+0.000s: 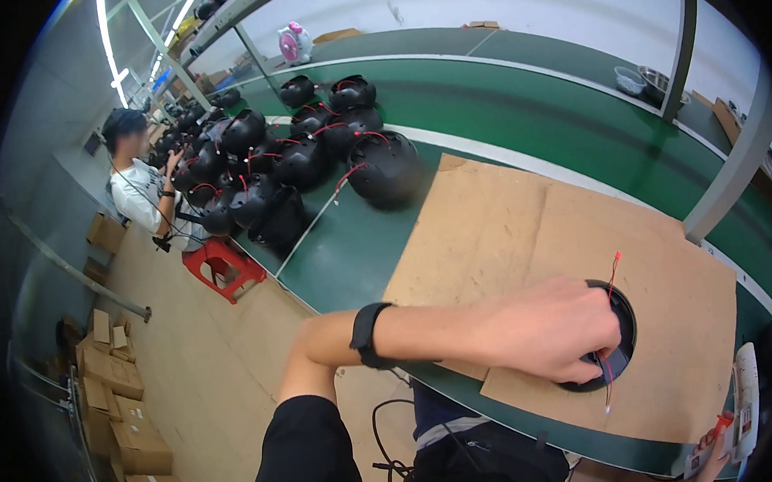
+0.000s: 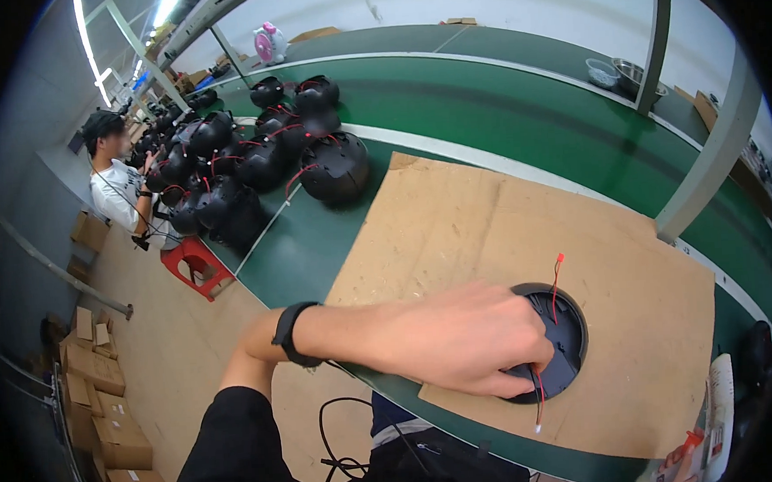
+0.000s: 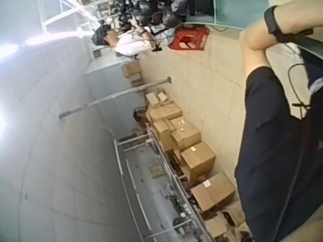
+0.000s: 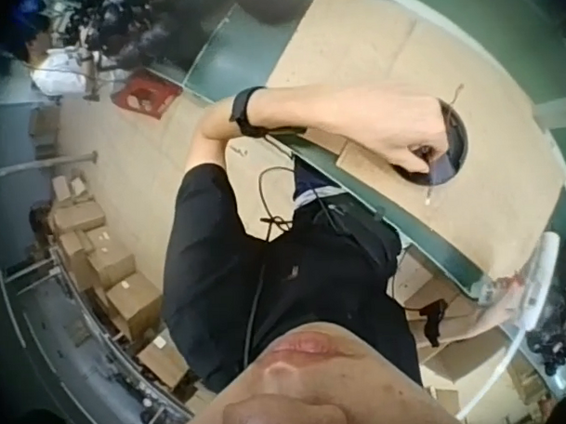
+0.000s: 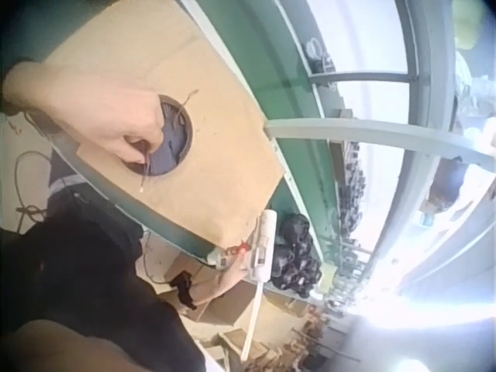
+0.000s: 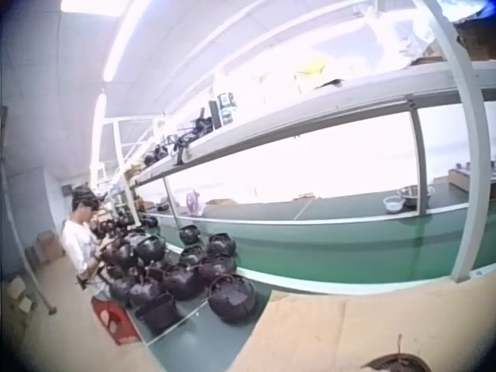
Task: Apply hot glue to secure internal wires inside a plastic dome housing for assembly.
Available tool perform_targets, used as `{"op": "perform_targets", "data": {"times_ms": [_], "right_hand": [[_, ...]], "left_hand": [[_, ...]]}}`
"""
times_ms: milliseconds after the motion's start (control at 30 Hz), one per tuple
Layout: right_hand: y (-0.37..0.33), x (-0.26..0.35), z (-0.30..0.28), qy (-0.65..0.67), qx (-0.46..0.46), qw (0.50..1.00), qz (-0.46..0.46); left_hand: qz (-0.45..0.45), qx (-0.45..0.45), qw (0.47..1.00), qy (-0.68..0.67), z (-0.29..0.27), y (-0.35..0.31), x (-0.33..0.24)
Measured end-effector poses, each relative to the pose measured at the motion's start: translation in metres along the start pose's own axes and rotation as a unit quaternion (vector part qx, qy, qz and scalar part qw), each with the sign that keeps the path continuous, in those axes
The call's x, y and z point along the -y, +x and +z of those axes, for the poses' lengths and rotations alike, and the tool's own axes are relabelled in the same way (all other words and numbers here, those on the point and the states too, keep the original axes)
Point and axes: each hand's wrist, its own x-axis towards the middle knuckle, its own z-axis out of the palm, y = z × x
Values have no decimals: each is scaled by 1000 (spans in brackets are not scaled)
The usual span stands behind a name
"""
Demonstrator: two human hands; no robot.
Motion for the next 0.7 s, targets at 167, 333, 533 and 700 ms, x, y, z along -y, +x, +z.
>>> {"op": "perform_targets", "data": {"times_ms": [167, 333, 533, 700], "right_hand": [[-24, 2, 7, 294, 79, 950, 66], [-39, 24, 45, 357, 213, 909, -21], [-52, 74, 64, 207, 277, 936, -74], [-70, 112, 85, 126, 336, 933, 16]], "left_hand": [[33, 42, 997, -60, -26, 9, 26], [-52, 114, 989, -79, -56, 20, 53], [-74, 124, 986, -89, -61, 29, 67], [-20, 84, 996, -3, -48, 32, 75]]}}
